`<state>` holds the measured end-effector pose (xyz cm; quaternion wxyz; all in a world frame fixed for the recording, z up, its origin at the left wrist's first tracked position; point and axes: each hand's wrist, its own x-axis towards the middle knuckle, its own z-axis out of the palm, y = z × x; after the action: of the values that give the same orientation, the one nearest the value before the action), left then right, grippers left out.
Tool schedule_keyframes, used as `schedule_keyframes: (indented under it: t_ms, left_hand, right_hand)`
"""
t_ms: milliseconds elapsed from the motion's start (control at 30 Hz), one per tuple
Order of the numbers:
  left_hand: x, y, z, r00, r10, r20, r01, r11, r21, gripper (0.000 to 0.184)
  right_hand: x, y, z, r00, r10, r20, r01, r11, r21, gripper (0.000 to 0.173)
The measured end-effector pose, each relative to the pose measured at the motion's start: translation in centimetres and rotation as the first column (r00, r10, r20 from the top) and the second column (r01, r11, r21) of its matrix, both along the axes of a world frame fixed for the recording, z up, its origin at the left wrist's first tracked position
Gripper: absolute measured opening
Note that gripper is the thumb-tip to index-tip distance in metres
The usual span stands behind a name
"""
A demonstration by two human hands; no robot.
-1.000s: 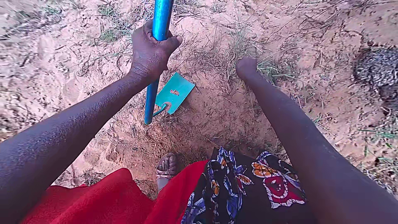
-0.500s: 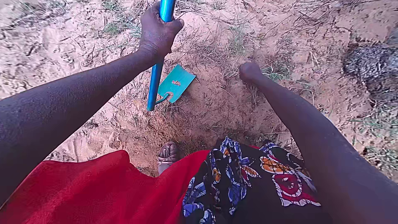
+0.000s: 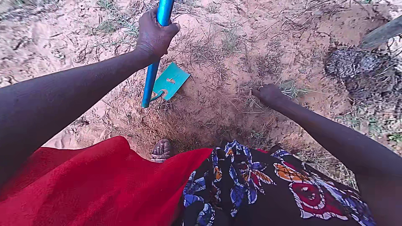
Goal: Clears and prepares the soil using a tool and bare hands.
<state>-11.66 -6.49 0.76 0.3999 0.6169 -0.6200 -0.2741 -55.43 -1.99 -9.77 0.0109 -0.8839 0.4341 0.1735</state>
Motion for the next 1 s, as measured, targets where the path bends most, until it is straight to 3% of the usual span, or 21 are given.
schedule_keyframes:
  t_ms: [133, 333, 467, 633, 733, 900, 1000]
  left_hand:
    - [0.1, 0.0, -0.1, 1.000, -0.003, -0.025, 0.003, 1.000, -0.011, 0.019]
    - [0.3, 0.2, -0.3, 0.998, -0.037, -0.058, 0.037, 0.999, -0.012, 0.017]
    - [0.4, 0.1, -0.2, 0.997, -0.031, -0.067, 0.030, 0.999, -0.011, 0.016]
    - [0.7, -0.3, 0.2, 0.994, -0.027, -0.106, 0.027, 1.000, -0.003, 0.014]
    - [0.6, -0.1, 0.4, 0.994, -0.062, -0.088, 0.060, 0.998, -0.029, 0.012]
    - [0.5, 0.3, 0.9, 0.997, -0.057, 0.053, 0.053, 0.996, 0.072, 0.030]
    - [0.4, 0.8, 1.3, 0.986, -0.071, 0.153, 0.054, 0.992, 0.115, 0.031]
  right_hand:
    - [-1.2, -4.2, 0.9, 0.992, -0.086, 0.088, 0.099, 0.983, -0.153, 0.016]
    - [3.9, -7.6, 0.1, 0.981, -0.130, 0.145, 0.145, 0.985, -0.097, 0.028]
    - [8.0, -11.2, -1.3, 0.921, -0.378, 0.097, 0.381, 0.924, -0.024, 0.032]
    - [11.4, -14.2, -2.3, 0.749, -0.660, 0.054, 0.654, 0.750, 0.095, 0.039]
    - [12.5, -14.5, -2.3, 0.751, -0.658, -0.044, 0.660, 0.748, 0.066, 0.040]
    - [12.1, -14.2, -1.9, 0.762, -0.641, -0.097, 0.648, 0.752, 0.120, 0.033]
    - [11.4, -14.0, -1.5, 0.759, -0.641, -0.109, 0.650, 0.740, 0.175, 0.033]
